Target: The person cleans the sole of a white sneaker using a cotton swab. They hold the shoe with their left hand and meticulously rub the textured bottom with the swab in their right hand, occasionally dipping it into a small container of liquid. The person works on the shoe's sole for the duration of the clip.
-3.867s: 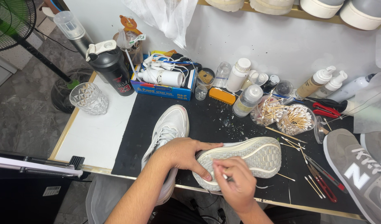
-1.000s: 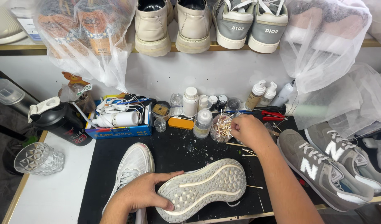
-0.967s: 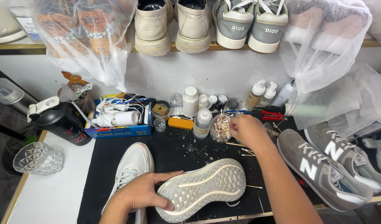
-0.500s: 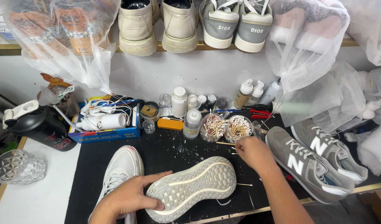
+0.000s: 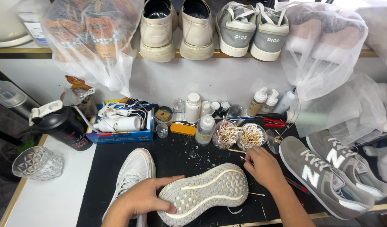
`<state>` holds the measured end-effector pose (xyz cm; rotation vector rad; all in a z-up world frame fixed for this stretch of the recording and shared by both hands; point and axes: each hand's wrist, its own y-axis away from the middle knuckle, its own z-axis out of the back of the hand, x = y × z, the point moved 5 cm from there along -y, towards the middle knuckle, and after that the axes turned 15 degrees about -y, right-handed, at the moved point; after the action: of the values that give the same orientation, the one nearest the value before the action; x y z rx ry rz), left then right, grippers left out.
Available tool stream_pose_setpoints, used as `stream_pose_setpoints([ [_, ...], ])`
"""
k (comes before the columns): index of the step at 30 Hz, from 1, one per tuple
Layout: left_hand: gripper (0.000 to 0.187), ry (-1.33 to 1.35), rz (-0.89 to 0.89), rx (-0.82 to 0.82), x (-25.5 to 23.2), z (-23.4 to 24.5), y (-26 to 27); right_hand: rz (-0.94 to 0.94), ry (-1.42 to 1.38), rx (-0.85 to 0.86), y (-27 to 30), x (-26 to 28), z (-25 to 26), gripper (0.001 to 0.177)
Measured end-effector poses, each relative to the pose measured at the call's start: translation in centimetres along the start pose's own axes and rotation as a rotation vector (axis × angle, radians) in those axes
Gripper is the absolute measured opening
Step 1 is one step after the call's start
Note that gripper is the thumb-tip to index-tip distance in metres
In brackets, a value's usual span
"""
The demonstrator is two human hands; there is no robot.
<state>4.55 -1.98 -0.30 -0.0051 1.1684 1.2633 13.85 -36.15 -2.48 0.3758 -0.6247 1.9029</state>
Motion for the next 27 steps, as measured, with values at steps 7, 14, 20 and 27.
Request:
stream_pose_setpoints([
  [7, 0.095, -0.011, 0.040, 0.004, 0.2, 0.0, 0.0, -0.151, -0.493, -0.135, -5.2, 4.4, 0.6, 0.016],
  [14, 0.096, 0.002, 0.084, -0.001, 0.4, -0.2, -0.1, -0.072, -0.446, -0.057, -12.3, 6.8, -0.6, 0.043],
  [20, 0.096, 0.060, 0.093, 0.026, 0.9, -0.5, -0.7, 0.003, -0.406, 0.070, -13.9, 6.5, -1.3, 0.041],
  [27, 0.095, 0.045, 0.052, 0.032, 1.3, -0.5, -0.9, -0.266, -0.508, 0.150, -14.2, 4.9, -2.4, 0.035],
])
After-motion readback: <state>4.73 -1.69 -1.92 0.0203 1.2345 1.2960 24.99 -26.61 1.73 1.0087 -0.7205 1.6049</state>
